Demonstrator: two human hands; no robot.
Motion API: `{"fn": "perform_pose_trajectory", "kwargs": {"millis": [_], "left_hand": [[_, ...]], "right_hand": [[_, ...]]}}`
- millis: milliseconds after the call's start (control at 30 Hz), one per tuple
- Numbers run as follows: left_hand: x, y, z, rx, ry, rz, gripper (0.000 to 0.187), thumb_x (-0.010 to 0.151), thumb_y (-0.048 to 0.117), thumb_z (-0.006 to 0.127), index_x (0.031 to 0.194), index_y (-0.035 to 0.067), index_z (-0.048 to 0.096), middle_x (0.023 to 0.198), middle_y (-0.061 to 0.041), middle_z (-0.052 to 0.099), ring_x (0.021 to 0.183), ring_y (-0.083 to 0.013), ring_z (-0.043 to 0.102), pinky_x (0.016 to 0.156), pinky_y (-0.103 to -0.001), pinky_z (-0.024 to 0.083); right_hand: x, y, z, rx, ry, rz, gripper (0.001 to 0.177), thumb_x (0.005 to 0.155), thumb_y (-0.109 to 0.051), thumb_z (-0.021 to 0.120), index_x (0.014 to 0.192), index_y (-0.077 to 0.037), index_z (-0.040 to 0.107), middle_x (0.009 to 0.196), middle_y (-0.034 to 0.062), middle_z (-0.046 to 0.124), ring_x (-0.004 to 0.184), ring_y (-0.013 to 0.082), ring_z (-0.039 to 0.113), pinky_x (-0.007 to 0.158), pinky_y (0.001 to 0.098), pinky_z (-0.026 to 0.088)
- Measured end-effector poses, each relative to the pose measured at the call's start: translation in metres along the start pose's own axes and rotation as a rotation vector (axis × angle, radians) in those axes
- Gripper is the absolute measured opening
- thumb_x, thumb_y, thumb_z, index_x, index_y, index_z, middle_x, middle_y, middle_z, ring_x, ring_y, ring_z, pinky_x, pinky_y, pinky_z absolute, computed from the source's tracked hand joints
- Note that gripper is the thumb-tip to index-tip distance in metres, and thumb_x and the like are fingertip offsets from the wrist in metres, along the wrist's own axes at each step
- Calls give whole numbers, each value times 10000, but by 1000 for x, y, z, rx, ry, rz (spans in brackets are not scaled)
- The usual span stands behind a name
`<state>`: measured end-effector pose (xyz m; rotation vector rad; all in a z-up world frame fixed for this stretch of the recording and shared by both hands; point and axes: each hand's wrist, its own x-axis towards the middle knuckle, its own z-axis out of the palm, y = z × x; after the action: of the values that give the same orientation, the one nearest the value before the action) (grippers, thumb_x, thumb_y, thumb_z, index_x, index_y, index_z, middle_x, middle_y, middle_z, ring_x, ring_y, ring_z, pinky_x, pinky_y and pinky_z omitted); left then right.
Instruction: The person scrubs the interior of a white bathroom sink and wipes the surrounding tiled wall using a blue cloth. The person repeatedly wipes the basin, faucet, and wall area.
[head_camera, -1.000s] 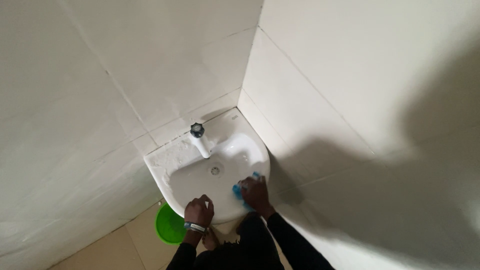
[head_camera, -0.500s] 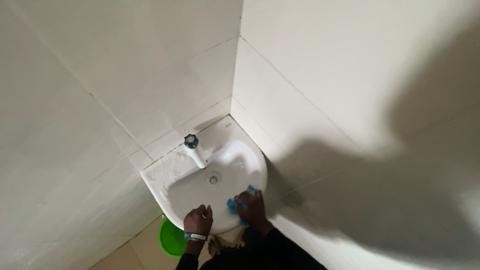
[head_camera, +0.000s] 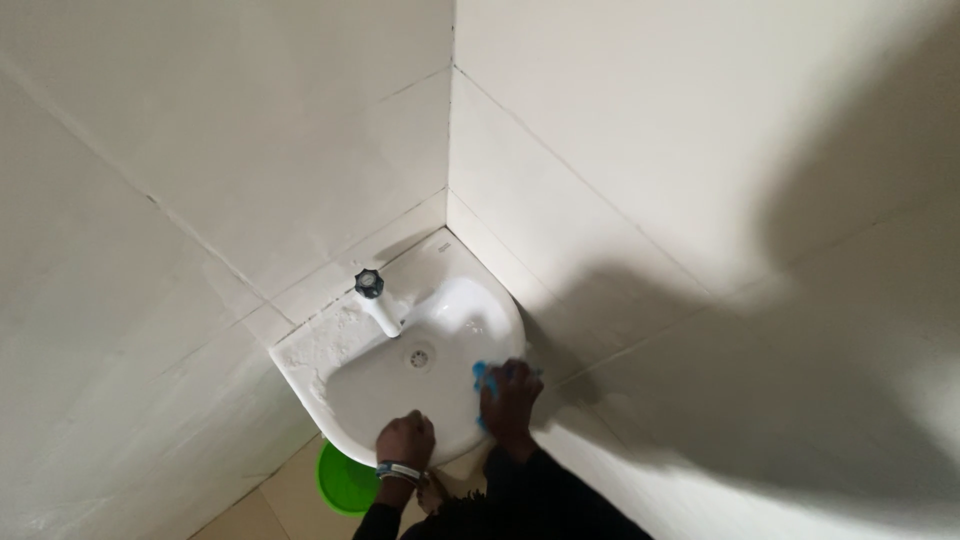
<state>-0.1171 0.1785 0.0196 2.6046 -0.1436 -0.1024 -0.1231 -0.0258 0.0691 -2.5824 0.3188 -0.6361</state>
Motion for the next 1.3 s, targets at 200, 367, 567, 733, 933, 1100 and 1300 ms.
{"fn": "perform_pose_trajectory", "kwargs": {"millis": [200,367,567,733,933,1100,1300], "left_hand": [[4,19,-4,105,-294,-7,275,900,342,588,879,87,690,845,-202,734,824,-397,715,783,-530,584],[6,38,-10,74,-386,-35,301,928,373,579,948,86,667,870,-200,730,844,-414,708,807,-545,570],[7,72,6,-50,-385,76,380,983,434,539,912,80,655,835,-177,734,826,-397,707,786,-534,565],[11,92,16,-108,-307,127,334,1013,352,512,921,54,633,808,-184,710,805,-381,698,772,-520,556],[14,100,12,-85,-339,267,348,1008,373,551,946,39,626,823,-194,702,826,-379,678,760,-516,538],[12,107,3,-121,-310,312,419,951,438,628,965,19,636,829,-208,701,820,-381,678,756,-505,539],[13,112,-3,-113,-365,227,462,934,490,645,989,32,634,861,-190,707,839,-359,681,787,-485,541]], "right_hand": [[-37,9,9,121,-239,-248,246,823,-218,661,1044,-124,713,1101,97,675,1150,331,593,1016,585,353],[-16,53,25,99,-75,-368,289,829,-212,650,1098,-120,703,1164,98,673,1209,336,581,1063,597,349],[56,64,22,200,-34,-151,242,906,-251,689,1121,-139,705,1360,230,550,1231,432,533,979,566,421],[69,50,22,107,-68,38,294,940,-300,681,1195,-154,664,1413,269,508,1236,501,513,1006,633,421],[35,15,5,159,-122,452,408,923,-377,640,1272,-171,583,1293,255,522,1180,476,552,908,584,512],[61,40,28,-14,-81,216,391,958,-376,660,1276,-152,620,1249,272,546,1174,515,534,947,622,453],[78,63,34,39,-37,-139,381,881,-256,721,1224,-108,648,1365,319,498,1228,556,467,1010,632,400]]}}
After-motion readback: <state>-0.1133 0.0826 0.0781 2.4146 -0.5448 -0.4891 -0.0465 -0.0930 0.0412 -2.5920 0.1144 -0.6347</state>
